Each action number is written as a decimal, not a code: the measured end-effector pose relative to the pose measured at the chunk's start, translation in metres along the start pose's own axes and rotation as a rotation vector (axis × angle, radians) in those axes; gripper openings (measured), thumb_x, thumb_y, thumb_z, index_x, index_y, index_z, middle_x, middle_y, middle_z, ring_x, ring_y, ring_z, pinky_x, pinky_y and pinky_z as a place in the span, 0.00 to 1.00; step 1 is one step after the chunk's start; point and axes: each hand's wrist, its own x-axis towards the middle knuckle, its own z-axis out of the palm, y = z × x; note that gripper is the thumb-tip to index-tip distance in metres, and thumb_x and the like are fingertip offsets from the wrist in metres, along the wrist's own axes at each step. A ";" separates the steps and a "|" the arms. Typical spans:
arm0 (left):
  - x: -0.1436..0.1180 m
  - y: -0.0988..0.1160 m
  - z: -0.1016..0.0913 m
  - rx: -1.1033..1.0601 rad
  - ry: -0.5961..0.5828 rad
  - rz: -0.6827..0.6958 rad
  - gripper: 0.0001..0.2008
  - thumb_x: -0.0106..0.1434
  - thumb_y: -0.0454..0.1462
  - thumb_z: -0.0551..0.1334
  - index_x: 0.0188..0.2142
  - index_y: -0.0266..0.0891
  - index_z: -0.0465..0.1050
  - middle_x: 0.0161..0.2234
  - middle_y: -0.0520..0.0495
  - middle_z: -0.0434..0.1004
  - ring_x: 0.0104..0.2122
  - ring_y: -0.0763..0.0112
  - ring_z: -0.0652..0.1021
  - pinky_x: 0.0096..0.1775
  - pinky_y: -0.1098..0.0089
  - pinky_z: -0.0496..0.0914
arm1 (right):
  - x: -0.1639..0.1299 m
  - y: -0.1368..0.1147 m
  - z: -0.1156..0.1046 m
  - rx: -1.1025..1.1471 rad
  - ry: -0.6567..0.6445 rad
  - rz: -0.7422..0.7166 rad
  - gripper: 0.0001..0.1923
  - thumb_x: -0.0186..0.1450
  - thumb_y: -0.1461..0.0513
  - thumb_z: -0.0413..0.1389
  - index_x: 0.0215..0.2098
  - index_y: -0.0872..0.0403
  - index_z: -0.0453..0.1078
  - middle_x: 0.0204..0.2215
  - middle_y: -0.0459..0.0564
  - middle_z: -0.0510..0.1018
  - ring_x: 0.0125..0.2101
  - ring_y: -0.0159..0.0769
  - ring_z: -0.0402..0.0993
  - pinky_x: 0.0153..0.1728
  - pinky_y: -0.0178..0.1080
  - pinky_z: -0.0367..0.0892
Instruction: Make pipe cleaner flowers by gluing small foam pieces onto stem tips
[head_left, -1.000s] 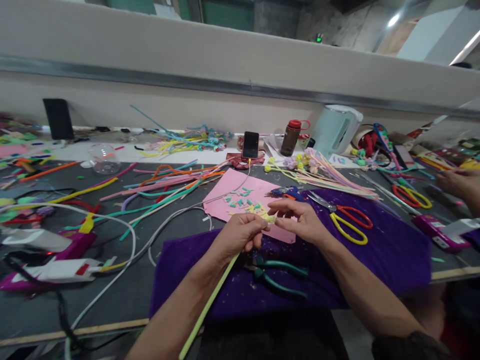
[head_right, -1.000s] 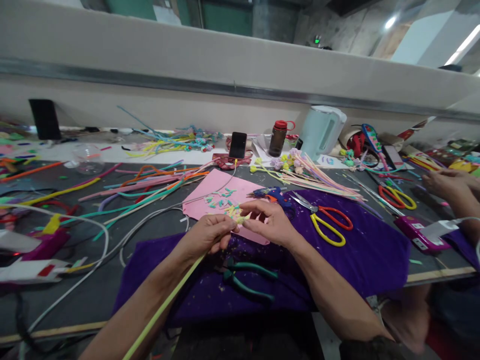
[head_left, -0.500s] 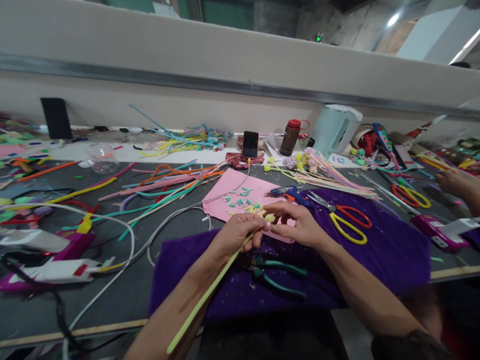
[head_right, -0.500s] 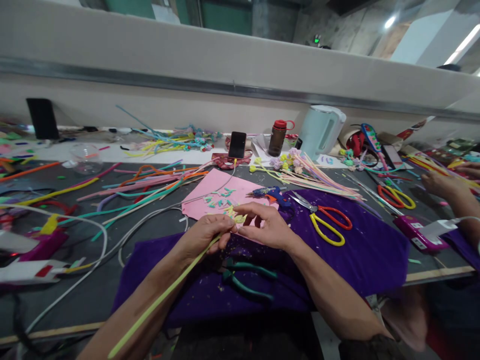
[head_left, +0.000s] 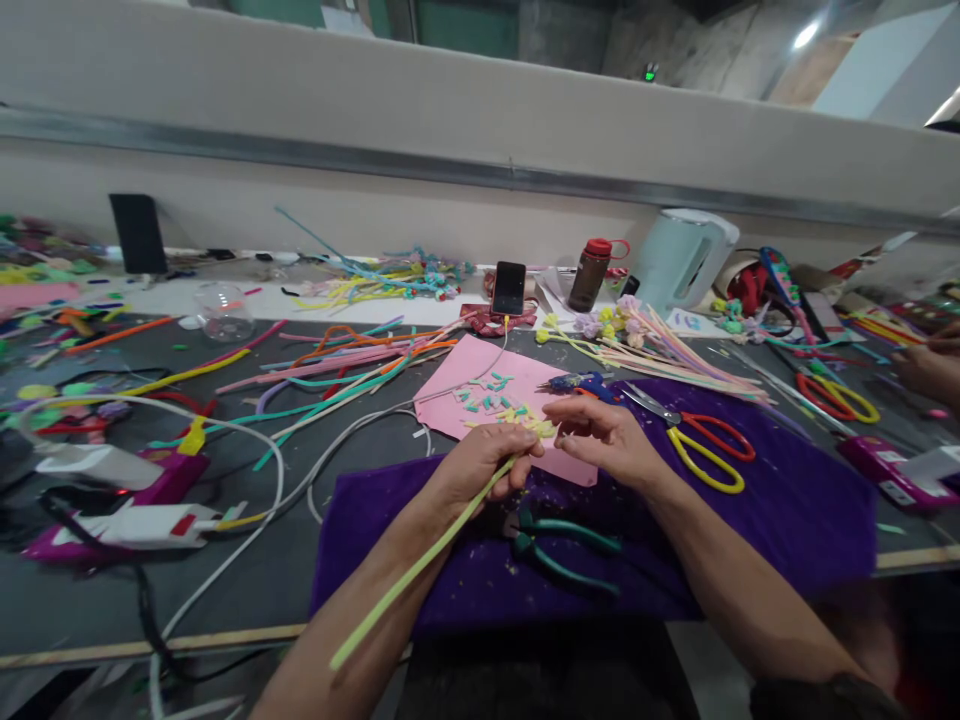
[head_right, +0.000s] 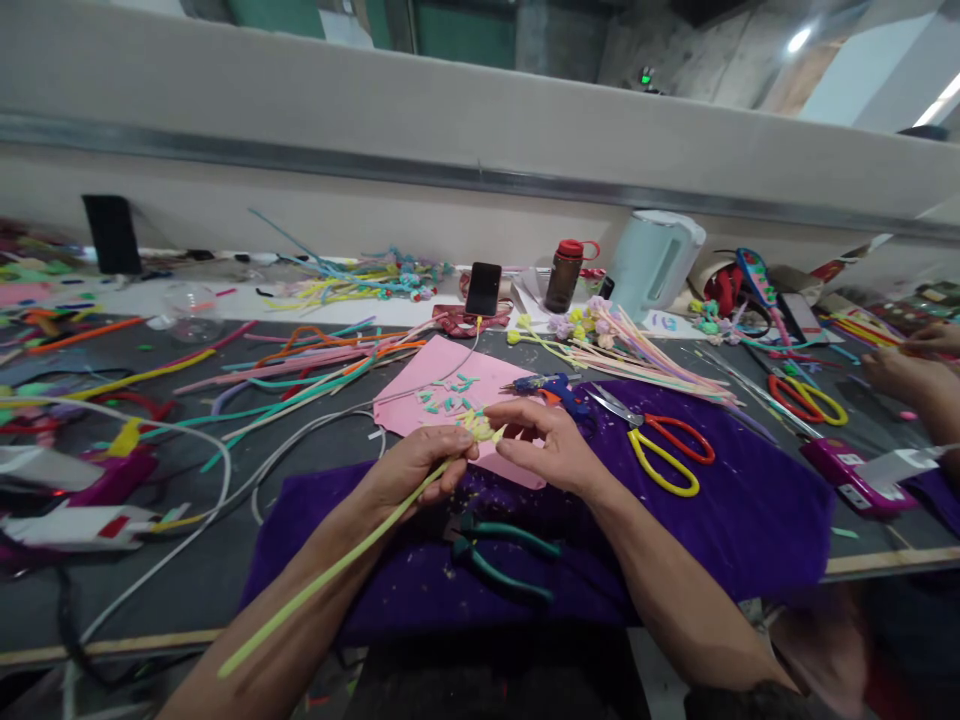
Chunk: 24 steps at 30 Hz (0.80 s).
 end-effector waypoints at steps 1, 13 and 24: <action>0.000 0.000 0.000 0.000 -0.003 0.001 0.10 0.54 0.40 0.58 0.25 0.34 0.69 0.09 0.56 0.63 0.06 0.84 0.57 0.11 0.80 0.46 | 0.000 -0.001 0.001 -0.021 -0.006 -0.006 0.17 0.57 0.63 0.56 0.46 0.53 0.68 0.37 0.49 0.74 0.31 0.32 0.70 0.28 0.33 0.64; 0.003 -0.005 -0.001 0.026 -0.038 -0.031 0.11 0.55 0.42 0.58 0.26 0.34 0.69 0.09 0.57 0.61 0.07 0.84 0.55 0.12 0.79 0.44 | 0.003 -0.005 0.003 -0.110 -0.043 -0.081 0.14 0.57 0.62 0.56 0.43 0.53 0.69 0.34 0.49 0.73 0.28 0.30 0.69 0.25 0.32 0.63; 0.003 -0.006 -0.001 -0.028 -0.037 -0.034 0.11 0.55 0.41 0.58 0.26 0.34 0.69 0.09 0.57 0.60 0.07 0.85 0.54 0.12 0.79 0.43 | 0.003 -0.004 0.003 -0.086 -0.051 -0.045 0.12 0.57 0.63 0.56 0.40 0.54 0.70 0.35 0.50 0.74 0.30 0.31 0.69 0.26 0.32 0.63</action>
